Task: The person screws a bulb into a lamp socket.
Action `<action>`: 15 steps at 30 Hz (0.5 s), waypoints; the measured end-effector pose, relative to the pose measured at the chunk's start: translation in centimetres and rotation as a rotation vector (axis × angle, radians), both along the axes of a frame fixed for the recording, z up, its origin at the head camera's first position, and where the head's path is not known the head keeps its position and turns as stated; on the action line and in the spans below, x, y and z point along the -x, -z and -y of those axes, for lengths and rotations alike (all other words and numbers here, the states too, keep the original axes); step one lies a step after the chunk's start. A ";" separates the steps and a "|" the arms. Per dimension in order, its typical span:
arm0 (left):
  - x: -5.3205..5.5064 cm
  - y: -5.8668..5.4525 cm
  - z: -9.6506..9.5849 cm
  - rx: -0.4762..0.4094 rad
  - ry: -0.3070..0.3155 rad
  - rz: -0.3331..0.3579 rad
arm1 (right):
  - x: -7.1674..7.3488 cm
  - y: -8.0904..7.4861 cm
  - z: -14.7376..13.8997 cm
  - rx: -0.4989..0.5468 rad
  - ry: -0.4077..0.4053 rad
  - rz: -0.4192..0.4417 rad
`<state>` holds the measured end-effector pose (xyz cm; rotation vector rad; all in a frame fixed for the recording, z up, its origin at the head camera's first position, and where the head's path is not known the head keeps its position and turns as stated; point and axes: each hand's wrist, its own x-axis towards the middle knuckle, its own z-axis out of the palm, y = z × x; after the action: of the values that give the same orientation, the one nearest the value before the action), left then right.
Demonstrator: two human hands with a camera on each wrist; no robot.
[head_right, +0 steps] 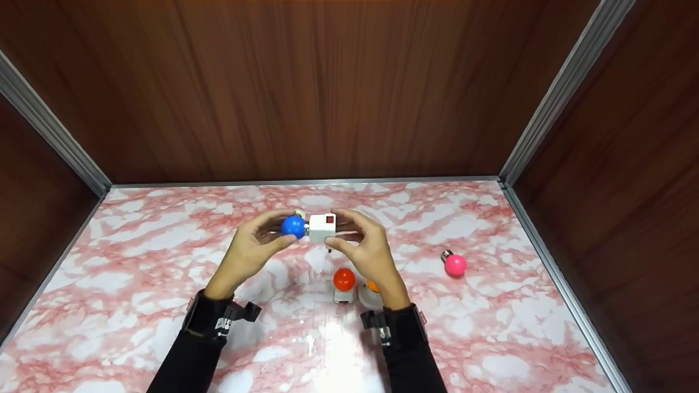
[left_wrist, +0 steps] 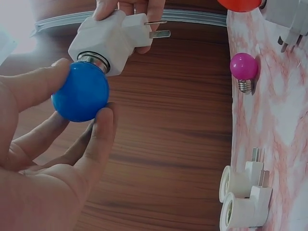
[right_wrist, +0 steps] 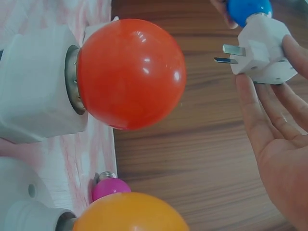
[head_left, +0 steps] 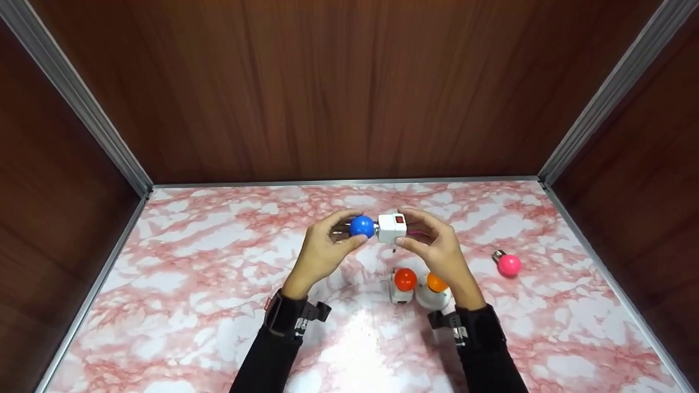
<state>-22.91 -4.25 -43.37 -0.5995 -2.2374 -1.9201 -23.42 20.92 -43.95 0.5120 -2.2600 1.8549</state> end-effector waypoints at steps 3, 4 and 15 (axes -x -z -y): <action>-0.1 -0.1 0.0 0.002 -0.003 -0.006 | 0.0 -0.2 0.1 0.012 -0.004 -0.012; -0.1 -0.1 0.0 0.000 -0.001 -0.005 | 0.0 -0.2 0.1 0.016 -0.004 -0.016; -0.1 -0.2 0.2 0.059 -0.028 0.010 | -0.3 -0.3 -0.1 0.027 -0.017 -0.022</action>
<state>-22.76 -4.44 -43.18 -0.5643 -2.3039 -1.8539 -23.14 20.97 -43.68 0.5466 -2.2196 1.8758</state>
